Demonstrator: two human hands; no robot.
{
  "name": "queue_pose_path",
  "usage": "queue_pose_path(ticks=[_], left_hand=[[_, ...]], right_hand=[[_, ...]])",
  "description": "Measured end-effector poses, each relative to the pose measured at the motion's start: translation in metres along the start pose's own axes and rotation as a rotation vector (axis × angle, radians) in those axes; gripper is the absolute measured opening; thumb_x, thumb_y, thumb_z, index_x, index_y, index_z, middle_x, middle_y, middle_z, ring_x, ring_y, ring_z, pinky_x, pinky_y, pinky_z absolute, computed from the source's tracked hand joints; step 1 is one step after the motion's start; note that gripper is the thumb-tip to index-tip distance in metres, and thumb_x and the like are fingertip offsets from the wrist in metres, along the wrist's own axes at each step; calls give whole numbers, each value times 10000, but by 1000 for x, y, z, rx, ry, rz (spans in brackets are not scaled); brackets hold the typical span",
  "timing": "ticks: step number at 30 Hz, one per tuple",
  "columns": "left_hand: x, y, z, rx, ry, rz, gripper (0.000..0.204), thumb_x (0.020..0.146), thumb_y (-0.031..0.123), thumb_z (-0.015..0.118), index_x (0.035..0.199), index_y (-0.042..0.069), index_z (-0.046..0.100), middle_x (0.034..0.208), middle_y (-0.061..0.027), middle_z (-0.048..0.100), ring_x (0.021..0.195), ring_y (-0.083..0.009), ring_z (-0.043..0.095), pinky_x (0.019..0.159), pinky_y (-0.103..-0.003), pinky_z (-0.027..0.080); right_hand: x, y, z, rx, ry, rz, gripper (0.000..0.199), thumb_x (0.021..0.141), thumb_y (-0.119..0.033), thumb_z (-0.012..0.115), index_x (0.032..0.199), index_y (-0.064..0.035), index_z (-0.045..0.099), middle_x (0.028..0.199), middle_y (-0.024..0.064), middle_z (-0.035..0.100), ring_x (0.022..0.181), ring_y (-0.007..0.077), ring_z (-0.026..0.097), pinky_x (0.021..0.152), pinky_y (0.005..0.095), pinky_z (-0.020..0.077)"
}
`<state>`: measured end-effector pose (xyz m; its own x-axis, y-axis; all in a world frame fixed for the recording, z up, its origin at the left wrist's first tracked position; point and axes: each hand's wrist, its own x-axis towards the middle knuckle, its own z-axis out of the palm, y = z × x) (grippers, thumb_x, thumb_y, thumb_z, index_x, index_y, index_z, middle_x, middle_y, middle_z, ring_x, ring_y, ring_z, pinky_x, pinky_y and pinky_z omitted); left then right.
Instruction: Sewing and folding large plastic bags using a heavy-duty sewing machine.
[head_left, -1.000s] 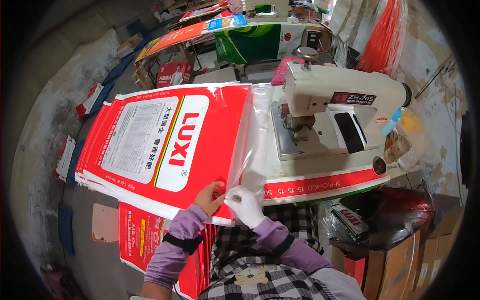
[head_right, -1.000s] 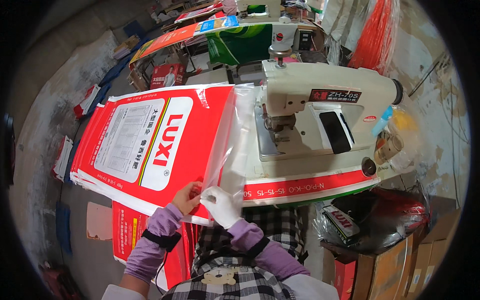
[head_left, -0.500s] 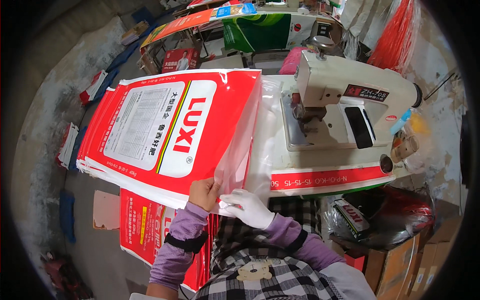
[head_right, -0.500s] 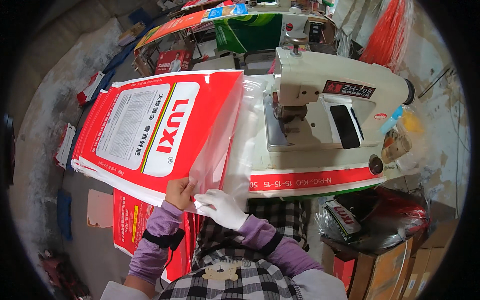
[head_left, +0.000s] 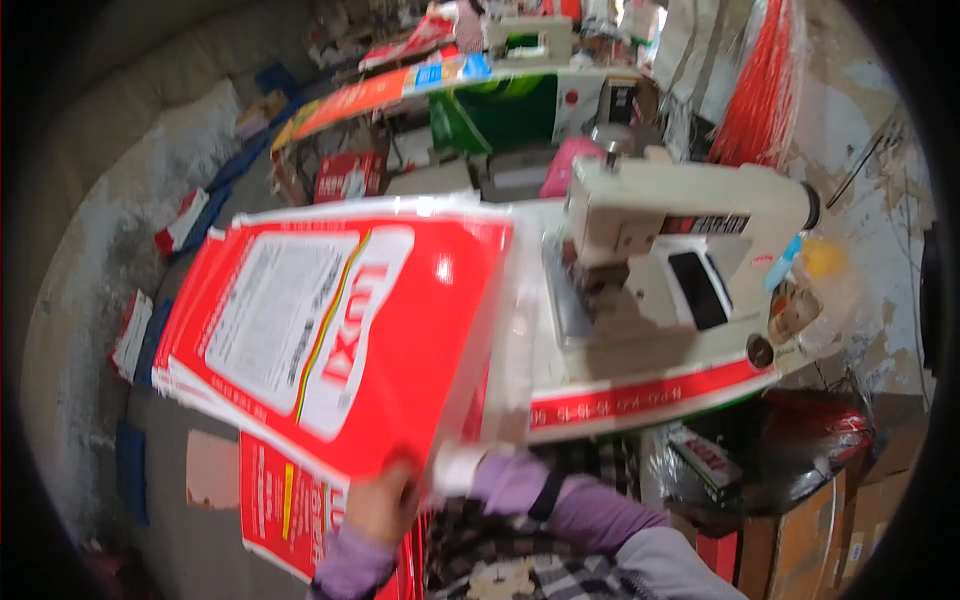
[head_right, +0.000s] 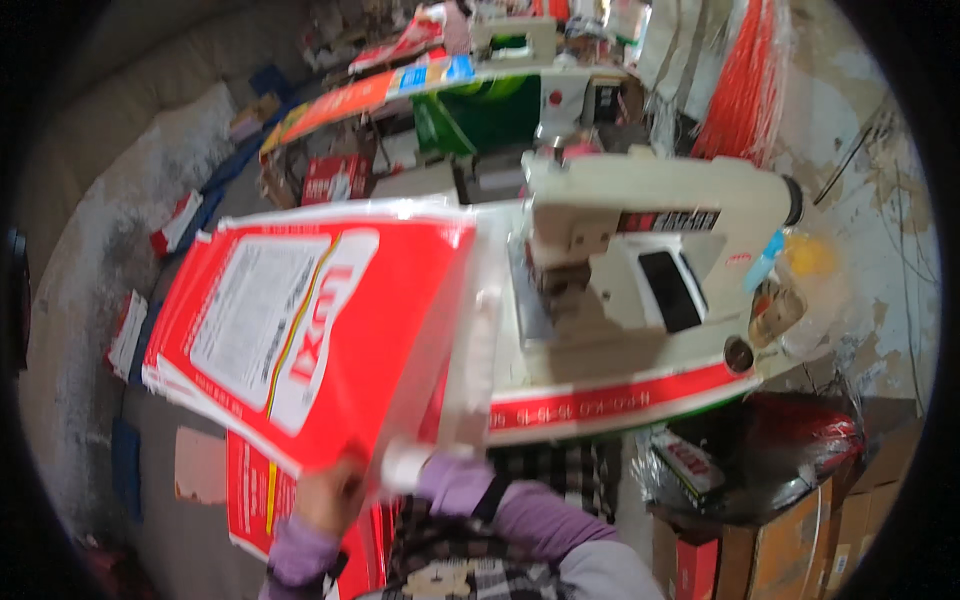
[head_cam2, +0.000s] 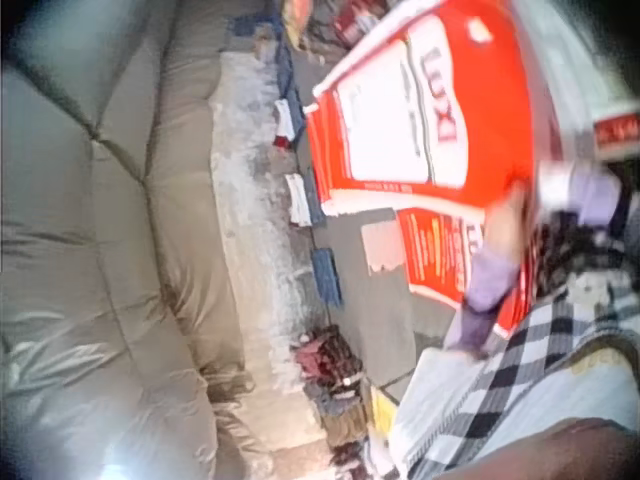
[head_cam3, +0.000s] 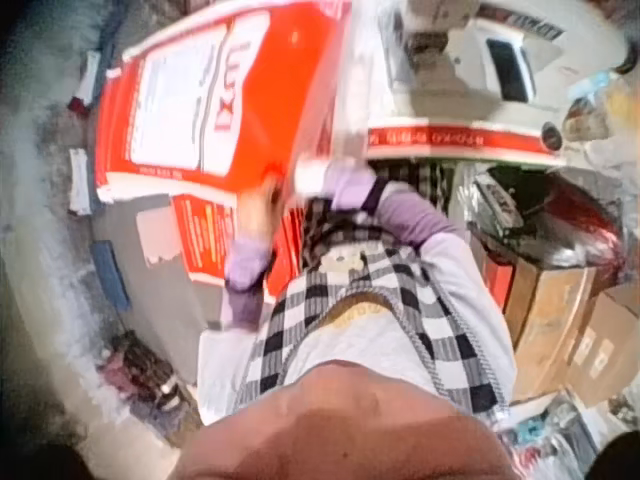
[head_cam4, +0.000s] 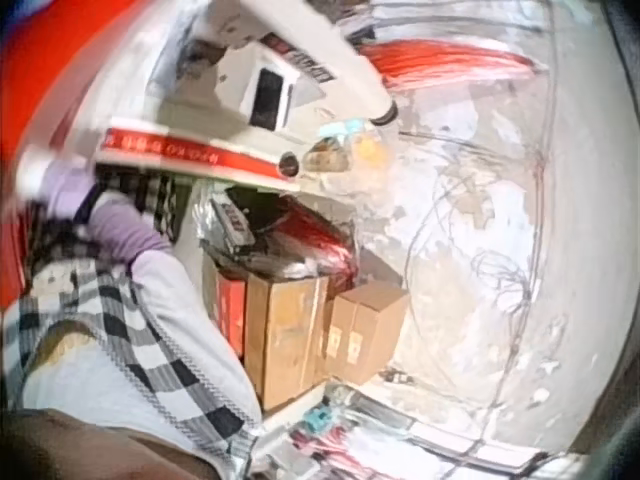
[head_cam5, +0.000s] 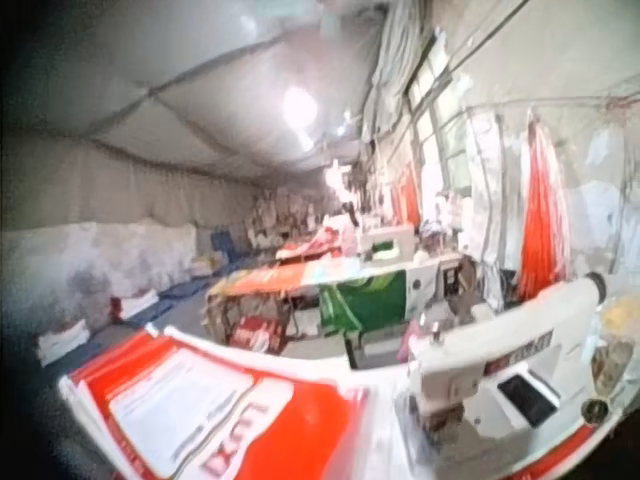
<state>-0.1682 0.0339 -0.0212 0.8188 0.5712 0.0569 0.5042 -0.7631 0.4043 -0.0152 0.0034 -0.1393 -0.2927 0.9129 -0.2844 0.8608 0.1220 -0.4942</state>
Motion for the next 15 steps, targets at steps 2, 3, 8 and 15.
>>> queue_pose_path(ticks=[2,3,8,15], left_hand=[[-57,-10,-30,23,-50,-38,111,739,57,666,847,68,644,634,-112,610,575,-309,624,521,-397,478],[-92,-26,-40,112,-239,-176,269,807,92,647,1075,106,628,805,-179,657,712,-318,655,609,-409,517],[-133,-25,-81,328,-20,-228,284,769,2,598,1030,103,646,842,-149,665,727,-317,658,632,-408,528],[-125,-29,-58,251,346,-253,114,727,-25,585,831,8,617,675,-152,545,623,-350,548,558,-389,426]], right_hand=[[53,18,55,331,457,-52,320,882,-314,547,1037,-50,640,969,130,651,878,249,614,823,383,495],[56,28,43,326,574,66,313,906,-294,515,1076,-46,602,1013,114,634,910,230,595,862,377,477],[-30,92,-68,717,1434,282,238,842,-142,605,1042,-14,622,985,130,634,914,246,606,848,359,479],[-63,94,-58,388,1706,628,630,687,-162,804,1244,-68,526,1308,176,478,1205,366,444,1011,431,366]])
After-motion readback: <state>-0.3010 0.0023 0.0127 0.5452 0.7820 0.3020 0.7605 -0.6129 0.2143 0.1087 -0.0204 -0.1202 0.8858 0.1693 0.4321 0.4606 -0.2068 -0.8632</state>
